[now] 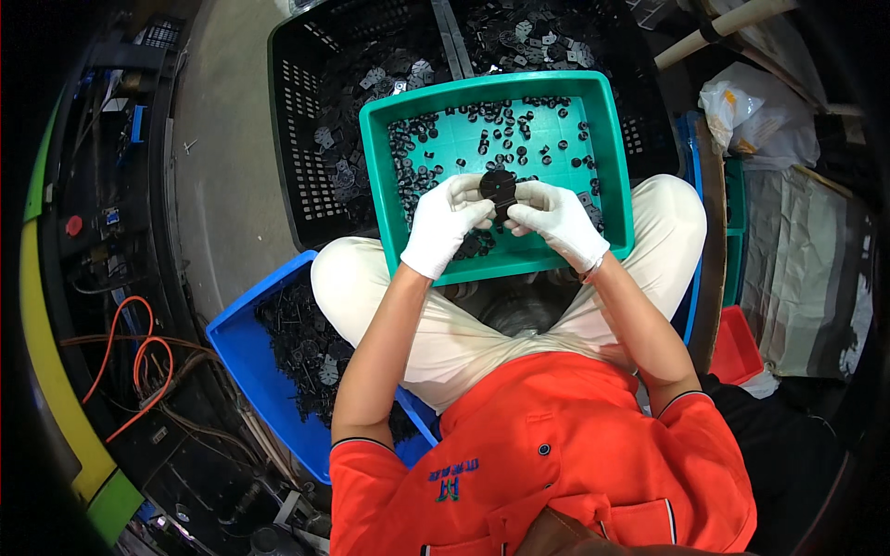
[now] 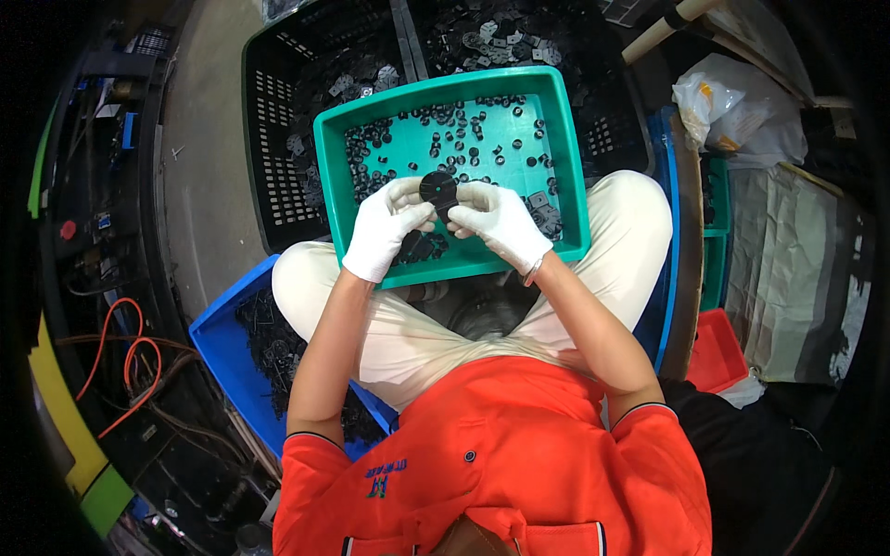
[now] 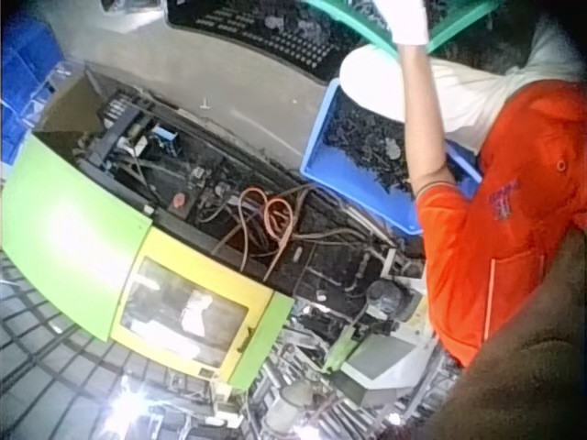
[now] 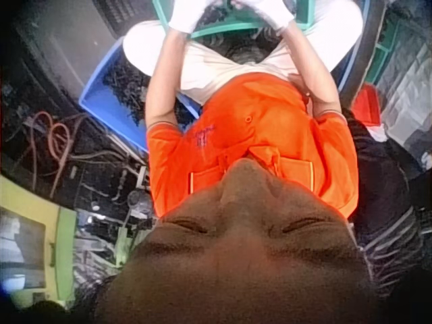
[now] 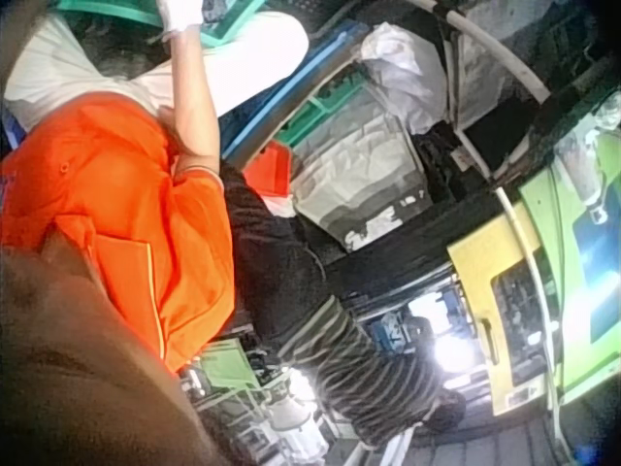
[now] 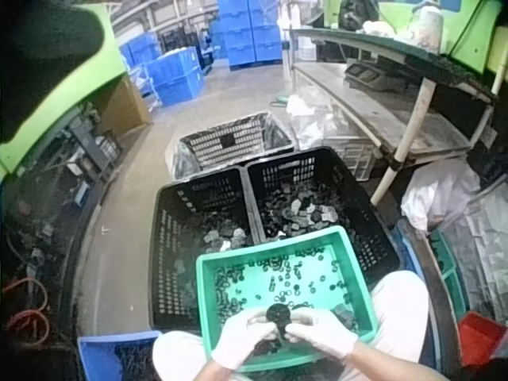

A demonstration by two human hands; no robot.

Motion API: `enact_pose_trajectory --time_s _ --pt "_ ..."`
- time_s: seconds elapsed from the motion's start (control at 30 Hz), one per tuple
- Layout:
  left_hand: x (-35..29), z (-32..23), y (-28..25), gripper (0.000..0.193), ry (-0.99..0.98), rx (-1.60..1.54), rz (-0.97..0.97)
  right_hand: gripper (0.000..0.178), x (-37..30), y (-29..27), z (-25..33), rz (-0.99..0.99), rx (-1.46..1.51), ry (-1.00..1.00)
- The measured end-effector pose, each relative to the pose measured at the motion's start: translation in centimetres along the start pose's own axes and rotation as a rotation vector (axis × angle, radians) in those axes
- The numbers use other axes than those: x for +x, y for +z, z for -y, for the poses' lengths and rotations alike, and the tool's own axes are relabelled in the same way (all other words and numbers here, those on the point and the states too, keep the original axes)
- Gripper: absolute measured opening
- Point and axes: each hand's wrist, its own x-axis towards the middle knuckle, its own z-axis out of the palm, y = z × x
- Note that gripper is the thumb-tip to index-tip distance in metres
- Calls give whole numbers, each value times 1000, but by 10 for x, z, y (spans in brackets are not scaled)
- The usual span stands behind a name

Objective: Inspecting and sorting small black plastic components into different storage bins from a tray.

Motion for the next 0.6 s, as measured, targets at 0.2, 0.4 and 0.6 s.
enact_pose_trajectory --time_s 0.2,0.4,0.6 --pt "-3 2 3 34 26 -75 -52 32 -7 6 8 -80 75 -16" --pt "-20 23 -19 40 167 1304 -11 30 -6 0 16 -94 124 -64" --pt "-19 22 -15 40 82 1435 49 35 9 1 19 -100 245 -91"
